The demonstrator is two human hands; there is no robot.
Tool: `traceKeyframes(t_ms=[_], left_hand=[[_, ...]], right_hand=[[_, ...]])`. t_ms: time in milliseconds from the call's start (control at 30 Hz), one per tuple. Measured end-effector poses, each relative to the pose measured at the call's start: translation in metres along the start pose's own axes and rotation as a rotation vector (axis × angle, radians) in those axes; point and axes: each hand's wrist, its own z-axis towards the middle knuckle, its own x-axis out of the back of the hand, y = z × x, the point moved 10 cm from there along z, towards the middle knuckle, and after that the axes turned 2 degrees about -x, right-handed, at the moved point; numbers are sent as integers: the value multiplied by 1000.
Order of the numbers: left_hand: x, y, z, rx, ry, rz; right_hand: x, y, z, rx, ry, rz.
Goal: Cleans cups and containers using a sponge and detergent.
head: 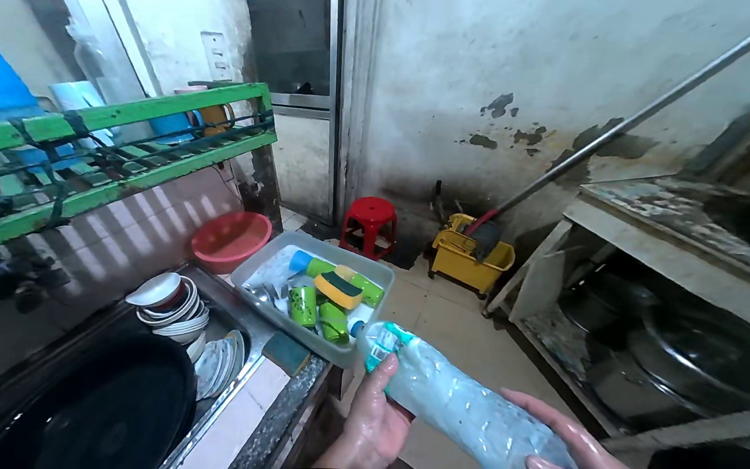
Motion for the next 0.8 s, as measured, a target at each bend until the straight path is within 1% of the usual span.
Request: traceKeyframes(t_ms=[100, 233, 367, 500, 567, 700, 800], left_hand=[[0, -1, 0, -11, 14, 1], [1, -4, 0, -7, 35, -2], [0, -5, 2, -6, 25, -3], [-1, -6, 2, -14, 13, 19], [0, -6, 3, -8, 18, 9], [0, -6, 5, -11, 6, -13], [0, -5, 4, -12, 21, -33]], right_hand=[[2, 0, 1, 29, -6, -26], [4, 3, 3, 19, 16, -24], [6, 7, 6, 4, 7, -39], [5, 2, 7, 40, -16, -23], [7, 6, 10, 47, 1, -48], [4, -5, 9, 67, -73, -80], [4, -6, 10, 68, -72, -86]])
